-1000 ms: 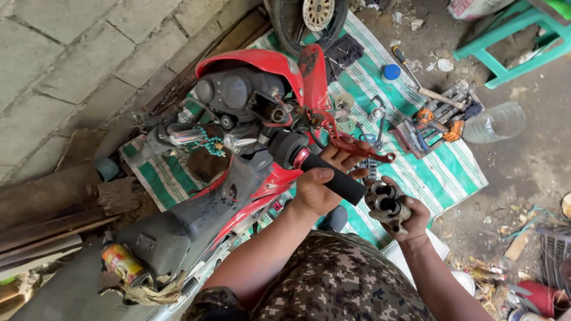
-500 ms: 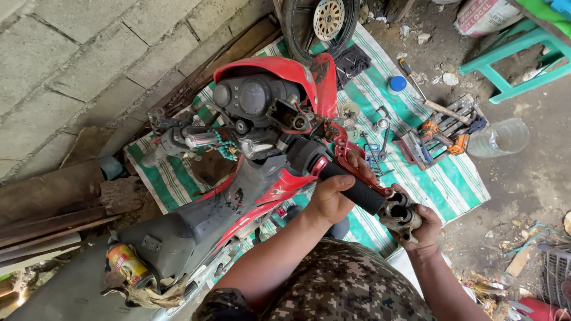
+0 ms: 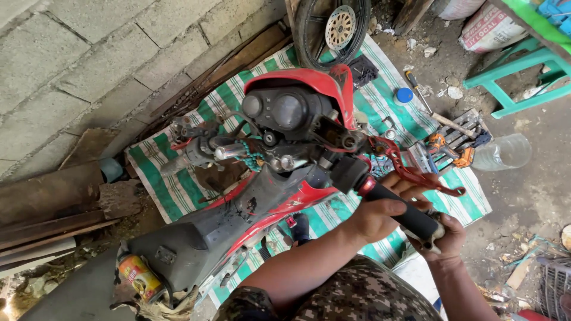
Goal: Disassembling and inspecting the front brake lever and caliper assembly on a motorcycle.
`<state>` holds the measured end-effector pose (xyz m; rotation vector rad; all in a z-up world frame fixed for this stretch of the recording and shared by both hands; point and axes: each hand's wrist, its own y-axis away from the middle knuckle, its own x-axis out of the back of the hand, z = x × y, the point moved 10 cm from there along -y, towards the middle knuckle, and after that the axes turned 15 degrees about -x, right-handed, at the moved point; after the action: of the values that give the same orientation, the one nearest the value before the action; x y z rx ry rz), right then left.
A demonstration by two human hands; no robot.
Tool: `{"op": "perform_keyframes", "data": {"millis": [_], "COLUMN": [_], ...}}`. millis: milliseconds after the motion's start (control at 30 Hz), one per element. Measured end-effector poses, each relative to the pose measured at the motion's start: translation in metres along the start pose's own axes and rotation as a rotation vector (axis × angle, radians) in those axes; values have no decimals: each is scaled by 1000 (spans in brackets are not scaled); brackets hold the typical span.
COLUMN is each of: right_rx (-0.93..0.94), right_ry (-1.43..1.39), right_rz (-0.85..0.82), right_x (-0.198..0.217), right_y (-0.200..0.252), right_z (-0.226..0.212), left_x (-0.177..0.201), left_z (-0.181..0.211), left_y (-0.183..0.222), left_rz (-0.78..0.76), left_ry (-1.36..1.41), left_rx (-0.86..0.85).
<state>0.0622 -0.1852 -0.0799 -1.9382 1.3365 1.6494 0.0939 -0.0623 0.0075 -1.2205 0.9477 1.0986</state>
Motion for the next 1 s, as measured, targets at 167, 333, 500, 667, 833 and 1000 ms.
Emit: {"op": "perform_keyframes", "data": {"millis": [167,333,500,667,833,1000], "right_rx": [6,305,625,415,506,334], "right_ry": [-71,315,492,481,530,144], "right_rz": [331,71,416,281,372,128], "right_x": [77,-26,41,127,175,156], "right_y": [18,10,33,32,56,41], "right_z": [-1,-5,-18,-44,-46,-34], "left_x": [-18,-2,-1,-37,-57,-24], "left_z": [17,-6,-8,15,19,-1], "left_y": [8,19,27,10,8,27], "left_rz": [-28,10,76,8,-28,-23], "left_ry": [-25,-42,-67,-172,-53,-47], "left_rx": [108,159,162,299,338,289]}}
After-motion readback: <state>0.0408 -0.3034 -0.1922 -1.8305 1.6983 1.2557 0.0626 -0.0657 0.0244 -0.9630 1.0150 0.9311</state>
